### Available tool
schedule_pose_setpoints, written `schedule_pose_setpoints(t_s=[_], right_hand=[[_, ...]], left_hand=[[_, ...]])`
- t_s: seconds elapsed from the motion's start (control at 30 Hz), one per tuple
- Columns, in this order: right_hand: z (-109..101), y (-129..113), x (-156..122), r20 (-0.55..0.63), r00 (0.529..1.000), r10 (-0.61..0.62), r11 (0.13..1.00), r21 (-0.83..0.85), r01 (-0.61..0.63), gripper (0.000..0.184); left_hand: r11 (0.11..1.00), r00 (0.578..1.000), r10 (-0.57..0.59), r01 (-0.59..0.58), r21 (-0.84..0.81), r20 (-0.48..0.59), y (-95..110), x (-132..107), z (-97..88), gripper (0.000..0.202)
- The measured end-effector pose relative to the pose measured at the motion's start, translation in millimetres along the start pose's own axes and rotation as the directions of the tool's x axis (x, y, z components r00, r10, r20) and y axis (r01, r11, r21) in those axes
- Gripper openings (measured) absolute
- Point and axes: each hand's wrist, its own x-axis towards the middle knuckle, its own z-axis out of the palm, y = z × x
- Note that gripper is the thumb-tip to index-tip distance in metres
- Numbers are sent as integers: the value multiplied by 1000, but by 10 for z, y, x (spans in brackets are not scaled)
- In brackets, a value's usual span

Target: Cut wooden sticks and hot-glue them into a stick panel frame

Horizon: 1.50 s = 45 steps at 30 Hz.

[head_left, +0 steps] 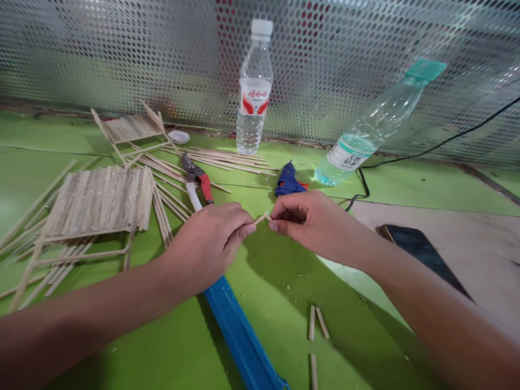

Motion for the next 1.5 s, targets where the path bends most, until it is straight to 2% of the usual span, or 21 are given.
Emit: schedule_pose_setpoints(t_s=[0.53,1.17,1.33,1.5], right_hand=[[-31,-62,1,80,996,-25,1000,-6,26,13],[-44,-29,-10,50,998,-29,998,-57,32,16],[-127,-6,-26,28,998,-59,993,-98,62,16],[-275,39,-65,155,986,-54,989,-131,75,13]], left_hand=[[999,999,-6,4,35,36,1,-8,-2,27],[998,999,44,-45,52,24,35,10,-22,23],[999,999,33,-34,28,38,49,8,-41,33],[999,999,44,-44,-16,25,48,-12,-49,47]])
